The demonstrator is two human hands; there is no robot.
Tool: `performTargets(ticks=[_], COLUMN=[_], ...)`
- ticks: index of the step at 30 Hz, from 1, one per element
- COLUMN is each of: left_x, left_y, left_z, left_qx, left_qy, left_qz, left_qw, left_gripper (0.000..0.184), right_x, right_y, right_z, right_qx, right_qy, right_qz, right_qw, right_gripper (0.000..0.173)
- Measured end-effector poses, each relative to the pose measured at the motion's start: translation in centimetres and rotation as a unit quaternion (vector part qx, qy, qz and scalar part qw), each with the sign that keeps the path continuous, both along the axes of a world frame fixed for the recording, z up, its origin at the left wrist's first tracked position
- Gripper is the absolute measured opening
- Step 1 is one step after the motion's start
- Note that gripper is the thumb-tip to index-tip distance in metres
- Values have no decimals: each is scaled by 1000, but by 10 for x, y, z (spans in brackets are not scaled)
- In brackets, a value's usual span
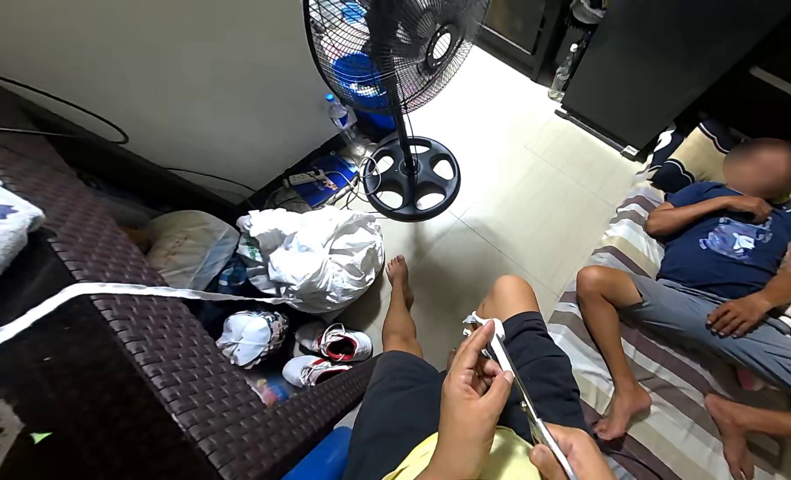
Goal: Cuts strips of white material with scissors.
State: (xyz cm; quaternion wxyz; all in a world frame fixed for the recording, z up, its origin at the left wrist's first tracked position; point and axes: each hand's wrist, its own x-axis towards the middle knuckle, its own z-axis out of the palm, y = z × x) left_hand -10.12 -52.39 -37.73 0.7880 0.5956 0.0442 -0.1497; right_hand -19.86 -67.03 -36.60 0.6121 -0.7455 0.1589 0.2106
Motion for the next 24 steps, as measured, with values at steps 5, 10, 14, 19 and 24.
performTargets(ticks=[5, 10, 14, 19, 24], left_x=[-1, 10, 23, 23, 20], left_y=[0, 9, 17, 17, 14], left_z=[-1, -1, 1, 3, 1], left_qx=[-16, -48, -26, 7, 16], left_qy=[19, 56, 64, 30, 4], left_qz=[-4, -53, -42, -30, -14], left_qw=[1000, 996, 997, 999, 1000], left_gripper=[66, 64, 38, 35, 47], right_x=[-1, -1, -5, -7, -7], right_y=[0, -3, -8, -11, -9], right_z=[-1, 5, 9, 10, 9], right_qx=[2, -25, -49, -45, -36], right_qy=[3, 22, 35, 30, 22], right_qz=[-7, 19, 49, 57, 50], right_qw=[1000, 999, 997, 997, 998], right_gripper=[47, 47, 44, 46, 48])
